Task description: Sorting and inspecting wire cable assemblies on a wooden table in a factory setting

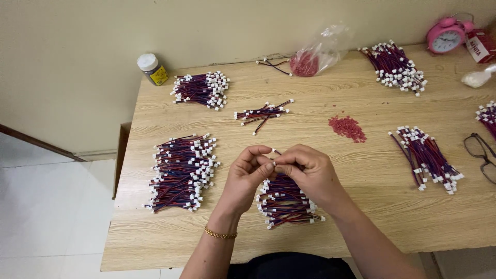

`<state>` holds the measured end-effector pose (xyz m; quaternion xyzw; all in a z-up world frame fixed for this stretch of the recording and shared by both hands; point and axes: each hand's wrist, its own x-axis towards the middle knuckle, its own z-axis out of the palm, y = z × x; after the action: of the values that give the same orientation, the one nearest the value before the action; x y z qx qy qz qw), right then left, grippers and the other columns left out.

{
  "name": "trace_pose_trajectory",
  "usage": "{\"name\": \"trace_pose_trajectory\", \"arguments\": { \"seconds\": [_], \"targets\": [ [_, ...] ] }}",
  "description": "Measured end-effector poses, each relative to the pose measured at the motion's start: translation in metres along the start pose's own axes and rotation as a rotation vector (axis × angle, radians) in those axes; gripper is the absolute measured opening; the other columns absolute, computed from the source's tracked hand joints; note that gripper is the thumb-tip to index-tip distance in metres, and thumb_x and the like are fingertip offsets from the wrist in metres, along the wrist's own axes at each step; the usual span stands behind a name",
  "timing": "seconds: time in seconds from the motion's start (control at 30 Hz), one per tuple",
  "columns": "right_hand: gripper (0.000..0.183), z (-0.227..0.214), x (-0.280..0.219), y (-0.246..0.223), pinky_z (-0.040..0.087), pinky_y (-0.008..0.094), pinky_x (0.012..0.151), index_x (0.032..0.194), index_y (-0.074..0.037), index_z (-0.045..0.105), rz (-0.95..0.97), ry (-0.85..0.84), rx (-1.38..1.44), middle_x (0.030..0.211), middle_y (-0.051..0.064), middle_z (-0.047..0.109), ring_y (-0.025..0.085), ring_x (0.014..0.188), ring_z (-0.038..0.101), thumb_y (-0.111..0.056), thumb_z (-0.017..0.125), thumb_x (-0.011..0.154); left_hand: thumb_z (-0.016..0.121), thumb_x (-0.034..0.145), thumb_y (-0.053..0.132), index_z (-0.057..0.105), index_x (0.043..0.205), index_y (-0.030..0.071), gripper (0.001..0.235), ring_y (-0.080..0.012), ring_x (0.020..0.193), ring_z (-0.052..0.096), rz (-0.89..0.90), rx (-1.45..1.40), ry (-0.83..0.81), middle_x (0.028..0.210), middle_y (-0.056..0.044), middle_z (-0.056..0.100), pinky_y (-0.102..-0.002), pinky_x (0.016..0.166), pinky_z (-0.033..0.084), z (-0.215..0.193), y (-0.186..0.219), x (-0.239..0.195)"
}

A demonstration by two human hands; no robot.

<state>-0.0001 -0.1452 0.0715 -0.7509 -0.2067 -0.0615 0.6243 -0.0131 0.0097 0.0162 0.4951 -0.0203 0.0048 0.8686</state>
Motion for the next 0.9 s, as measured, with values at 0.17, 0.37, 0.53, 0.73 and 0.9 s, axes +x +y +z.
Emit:
{"name": "trace_pose_trajectory", "arguments": {
  "seconds": [0.17, 0.37, 0.53, 0.73, 0.9],
  "targets": [
    [0.012, -0.003, 0.003, 0.011, 0.052, 0.031, 0.069, 0.089, -0.006, 0.077, 0.005, -0.057, 0.01, 0.077, 0.008, 0.07, 0.014, 0.072, 0.065, -0.002, 0.077, 0.078, 0.067, 0.085, -0.003, 0.058, 0.115, 0.0, 0.031, -0.0181, 0.073, 0.069, -0.023, -0.05, -0.003, 0.082, -0.013, 0.068, -0.026, 0.062, 0.059, -0.006, -0.007, 0.001],
    [0.011, -0.012, 0.005, 0.025, 0.052, 0.034, 0.076, 0.092, -0.003, 0.077, 0.105, -0.177, 0.081, 0.083, 0.01, 0.071, 0.016, 0.08, 0.064, -0.002, 0.073, 0.082, 0.067, 0.084, -0.005, 0.056, 0.118, 0.0, 0.036, -0.0186, 0.069, 0.068, -0.031, -0.108, -0.027, 0.079, -0.013, 0.066, -0.026, 0.06, 0.058, -0.011, -0.01, 0.005],
    [0.011, -0.016, 0.007, 0.021, 0.052, 0.036, 0.078, 0.092, -0.002, 0.076, 0.154, -0.192, 0.094, 0.083, 0.01, 0.071, 0.016, 0.082, 0.064, -0.003, 0.073, 0.082, 0.068, 0.083, -0.006, 0.056, 0.117, -0.001, 0.036, -0.0172, 0.069, 0.068, -0.047, -0.077, -0.063, 0.078, -0.012, 0.067, -0.025, 0.061, 0.058, -0.009, -0.004, 0.007],
    [0.01, -0.011, 0.005, 0.025, 0.05, 0.035, 0.072, 0.086, -0.005, 0.077, 0.082, -0.187, 0.027, 0.074, 0.009, 0.067, 0.016, 0.072, 0.062, -0.005, 0.079, 0.076, 0.069, 0.083, -0.002, 0.06, 0.114, 0.0, 0.032, -0.0165, 0.069, 0.066, -0.047, 0.043, -0.075, 0.075, -0.01, 0.064, -0.026, 0.06, 0.056, -0.007, 0.0, -0.002],
    [0.009, -0.003, -0.003, 0.032, 0.051, 0.034, 0.072, 0.086, -0.005, 0.078, 0.11, -0.203, 0.058, 0.073, 0.007, 0.069, 0.016, 0.071, 0.063, -0.005, 0.078, 0.077, 0.068, 0.082, -0.006, 0.06, 0.116, -0.002, 0.036, -0.0186, 0.067, 0.065, -0.071, 0.062, -0.052, 0.074, -0.012, 0.064, -0.028, 0.059, 0.055, -0.014, -0.002, -0.01]
  ]
}}
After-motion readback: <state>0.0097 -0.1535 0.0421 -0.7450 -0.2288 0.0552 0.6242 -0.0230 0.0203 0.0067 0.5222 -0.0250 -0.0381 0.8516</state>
